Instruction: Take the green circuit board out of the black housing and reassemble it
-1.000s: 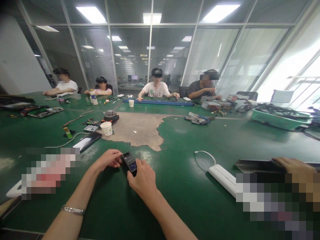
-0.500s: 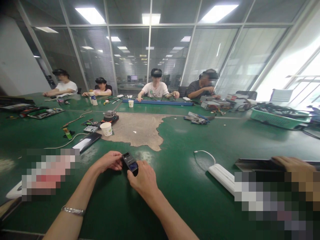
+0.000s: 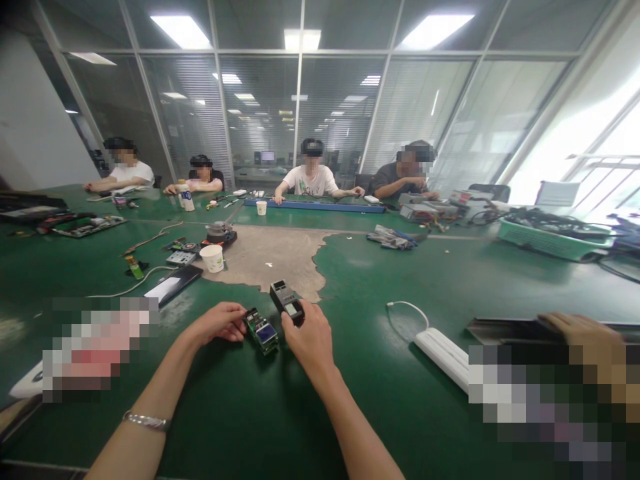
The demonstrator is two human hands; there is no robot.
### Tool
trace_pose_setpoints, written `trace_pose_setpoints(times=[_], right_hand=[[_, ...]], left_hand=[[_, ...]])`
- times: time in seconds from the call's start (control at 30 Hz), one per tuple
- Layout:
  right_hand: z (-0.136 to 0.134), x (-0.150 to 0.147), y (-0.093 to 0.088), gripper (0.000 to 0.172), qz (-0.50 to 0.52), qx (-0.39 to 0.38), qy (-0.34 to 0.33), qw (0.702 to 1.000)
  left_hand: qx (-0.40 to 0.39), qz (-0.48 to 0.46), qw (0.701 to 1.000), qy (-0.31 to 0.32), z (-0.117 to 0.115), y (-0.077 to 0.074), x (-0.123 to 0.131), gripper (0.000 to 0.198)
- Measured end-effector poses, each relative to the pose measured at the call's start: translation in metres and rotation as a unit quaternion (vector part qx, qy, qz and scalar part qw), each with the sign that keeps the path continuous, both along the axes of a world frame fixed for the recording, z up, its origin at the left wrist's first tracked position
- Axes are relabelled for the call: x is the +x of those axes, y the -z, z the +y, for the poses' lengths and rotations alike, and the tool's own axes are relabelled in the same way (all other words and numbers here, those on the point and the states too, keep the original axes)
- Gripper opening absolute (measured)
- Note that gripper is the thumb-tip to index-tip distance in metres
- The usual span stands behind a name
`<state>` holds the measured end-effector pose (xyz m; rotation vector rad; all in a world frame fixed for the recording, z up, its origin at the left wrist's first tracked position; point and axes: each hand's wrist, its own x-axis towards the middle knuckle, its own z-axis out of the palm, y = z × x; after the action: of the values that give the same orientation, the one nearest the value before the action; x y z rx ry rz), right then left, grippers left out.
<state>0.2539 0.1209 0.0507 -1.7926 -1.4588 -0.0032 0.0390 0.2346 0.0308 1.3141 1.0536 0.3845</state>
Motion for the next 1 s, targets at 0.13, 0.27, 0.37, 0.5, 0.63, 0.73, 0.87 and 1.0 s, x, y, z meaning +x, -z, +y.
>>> trace_pose_setpoints(times=[0.13, 0.27, 0.37, 0.5, 0.63, 0.73, 0.87, 1.0], right_hand=[[0.004, 0.008, 0.012, 0.029, -0.026, -0.059, 0.013, 0.998], [0.006, 0.008, 0.02, 0.028, -0.043, -0.079, 0.008, 0.996], [0.006, 0.009, 0.022, 0.031, -0.064, -0.087, 0.004, 0.994], [0.005, 0.009, 0.024, 0.042, -0.078, -0.095, 0.013, 0.992], [0.004, 0.009, 0.022, 0.03, -0.075, -0.114, 0.0, 0.991], [0.003, 0.008, 0.016, 0.026, -0.06, -0.099, 0.0, 0.993], [-0.002, -0.002, 0.0, 0.027, -0.001, -0.016, -0.031, 0.999], [-0.01, -0.018, -0.012, 0.027, 0.033, 0.018, -0.093, 0.995]], left_hand=[[-0.009, -0.011, 1.0, 0.0, 0.001, 0.0, 0.0, 0.04], [-0.028, -0.03, 0.999, -0.015, 0.001, -0.001, -0.002, 0.038], [-0.053, -0.045, 0.998, -0.011, -0.001, -0.002, -0.001, 0.04], [-0.065, -0.053, 0.996, -0.01, -0.002, -0.002, 0.0, 0.039], [-0.067, -0.048, 0.997, -0.004, -0.001, 0.001, 0.001, 0.037], [-0.065, -0.046, 0.997, 0.001, 0.0, 0.003, 0.001, 0.038], [-0.058, -0.048, 0.997, -0.003, 0.0, 0.003, 0.001, 0.039], [-0.059, -0.058, 0.997, -0.004, 0.0, 0.003, 0.001, 0.035]])
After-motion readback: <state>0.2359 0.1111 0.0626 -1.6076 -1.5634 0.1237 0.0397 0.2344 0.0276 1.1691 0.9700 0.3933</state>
